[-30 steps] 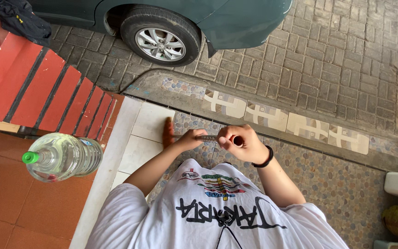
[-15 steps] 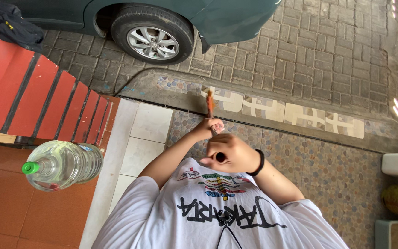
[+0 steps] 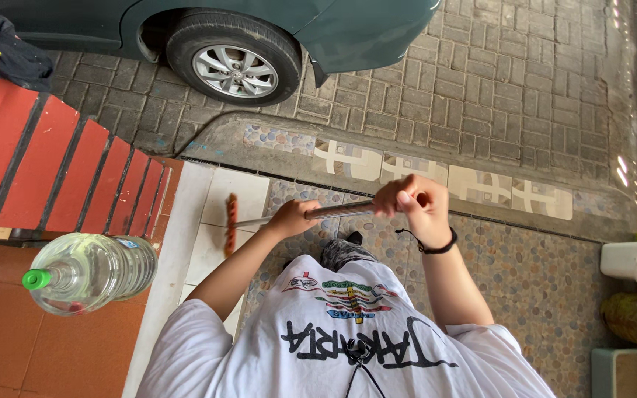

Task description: The person assembles a broom by hand by threading and tightening a metal handle into a brush head.

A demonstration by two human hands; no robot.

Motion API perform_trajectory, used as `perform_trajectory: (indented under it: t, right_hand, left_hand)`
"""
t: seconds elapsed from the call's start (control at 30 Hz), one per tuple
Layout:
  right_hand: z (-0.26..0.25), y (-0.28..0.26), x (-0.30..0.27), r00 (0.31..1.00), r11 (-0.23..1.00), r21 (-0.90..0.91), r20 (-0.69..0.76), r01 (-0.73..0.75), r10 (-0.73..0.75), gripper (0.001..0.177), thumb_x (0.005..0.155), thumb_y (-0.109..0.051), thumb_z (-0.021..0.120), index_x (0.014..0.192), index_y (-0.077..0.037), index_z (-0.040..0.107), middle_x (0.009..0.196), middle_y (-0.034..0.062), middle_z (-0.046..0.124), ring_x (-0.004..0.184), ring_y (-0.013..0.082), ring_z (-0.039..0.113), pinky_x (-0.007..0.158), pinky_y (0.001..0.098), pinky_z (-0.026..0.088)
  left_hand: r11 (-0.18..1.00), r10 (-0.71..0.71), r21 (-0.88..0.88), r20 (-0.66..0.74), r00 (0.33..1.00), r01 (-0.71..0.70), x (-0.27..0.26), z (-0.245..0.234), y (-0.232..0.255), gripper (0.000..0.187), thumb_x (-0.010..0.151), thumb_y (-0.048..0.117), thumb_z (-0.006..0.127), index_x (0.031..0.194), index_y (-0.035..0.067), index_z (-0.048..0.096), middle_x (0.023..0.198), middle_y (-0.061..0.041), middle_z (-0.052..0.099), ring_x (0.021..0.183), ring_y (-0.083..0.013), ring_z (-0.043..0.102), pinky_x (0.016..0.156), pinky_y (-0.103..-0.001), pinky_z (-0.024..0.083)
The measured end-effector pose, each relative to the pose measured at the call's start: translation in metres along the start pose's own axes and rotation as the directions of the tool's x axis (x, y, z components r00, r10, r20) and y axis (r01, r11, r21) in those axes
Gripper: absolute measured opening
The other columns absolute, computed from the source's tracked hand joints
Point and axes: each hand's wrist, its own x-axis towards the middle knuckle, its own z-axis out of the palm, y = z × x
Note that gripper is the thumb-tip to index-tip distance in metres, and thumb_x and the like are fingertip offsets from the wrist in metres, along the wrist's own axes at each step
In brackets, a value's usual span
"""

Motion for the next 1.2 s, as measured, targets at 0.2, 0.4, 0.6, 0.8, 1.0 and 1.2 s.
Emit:
perform_trajectory:
  t: [0.2, 0.4, 0.6, 0.8, 1.0, 1.2]
  right_hand:
    - [-0.011, 0.067, 0.015, 0.978, 0.984, -0.035, 0.102, -0.177, 0.18, 0.024, 0.109, -0.01, 0.052, 0.086, -0.003, 0.051, 0.08, 0.0094, 0.067, 0.086, 0.0235, 0.072, 0.082, 0.0407, 0.06]
    - [-0.024, 0.069, 0.025, 0.962, 0.977, -0.08, 0.174, -0.198, 0.209, 0.023, 0.108, -0.008, 0.054, 0.086, -0.002, 0.053, 0.08, 0.0066, 0.065, 0.08, 0.0169, 0.068, 0.076, 0.0321, 0.057]
    - [-0.05, 0.022, 0.048, 0.951, 0.938, -0.329, 0.238, -0.113, 0.198, 0.022, 0.1, -0.007, 0.061, 0.079, -0.004, 0.058, 0.077, 0.0029, 0.069, 0.061, 0.0087, 0.059, 0.054, 0.0247, 0.045]
    - [-0.064, -0.001, 0.063, 0.94, 0.885, -0.465, 0.302, 0.0, 0.159, 0.02, 0.095, -0.007, 0.069, 0.078, -0.005, 0.059, 0.071, 0.0042, 0.063, 0.058, 0.0124, 0.055, 0.053, 0.0274, 0.044]
    - [-0.077, -0.019, 0.082, 0.946, 0.883, -0.454, 0.322, 0.124, 0.033, 0.021, 0.092, -0.008, 0.07, 0.075, -0.006, 0.058, 0.066, 0.0044, 0.061, 0.059, 0.0164, 0.061, 0.056, 0.0307, 0.049]
    - [-0.114, -0.05, 0.092, 0.958, 0.967, -0.111, 0.198, 0.231, -0.207, 0.025, 0.1, -0.01, 0.063, 0.076, -0.008, 0.055, 0.068, 0.0045, 0.06, 0.063, 0.0201, 0.063, 0.066, 0.037, 0.057]
  left_hand:
    - [0.952, -0.307, 0.026, 0.021, 0.951, 0.307, -0.021, 0.007, -0.053, 0.013, 0.086, 0.021, 0.07, 0.092, 0.01, 0.069, 0.076, -0.014, 0.072, 0.073, -0.0357, 0.07, 0.065, -0.045, 0.053]
    - [0.932, -0.346, -0.111, 0.017, 0.938, 0.346, 0.003, 0.037, -0.063, 0.01, 0.087, 0.017, 0.067, 0.093, 0.008, 0.068, 0.079, -0.014, 0.072, 0.074, -0.0316, 0.072, 0.067, -0.04, 0.053]
    - [0.938, -0.25, -0.269, -0.09, 0.964, 0.218, 0.074, 0.074, -0.045, 0.012, 0.089, 0.013, 0.065, 0.1, 0.01, 0.069, 0.085, -0.013, 0.074, 0.078, -0.0278, 0.074, 0.069, -0.036, 0.055]
    - [0.924, -0.163, -0.354, -0.031, 0.986, 0.142, 0.148, 0.107, -0.034, 0.016, 0.09, 0.016, 0.066, 0.105, 0.01, 0.066, 0.082, -0.007, 0.07, 0.078, -0.0186, 0.068, 0.07, -0.034, 0.053]
    - [0.962, -0.107, -0.248, 0.033, 0.994, 0.112, 0.195, 0.094, 0.001, 0.034, 0.085, 0.024, 0.076, 0.114, 0.011, 0.065, 0.075, -0.007, 0.063, 0.069, -0.0193, 0.065, 0.062, -0.034, 0.05]
    - [0.994, 0.11, -0.018, -0.054, 0.993, -0.111, 0.211, 0.068, 0.019, 0.032, 0.086, 0.023, 0.075, 0.113, 0.013, 0.062, 0.061, -0.001, 0.06, 0.054, -0.0178, 0.063, 0.05, -0.034, 0.048]
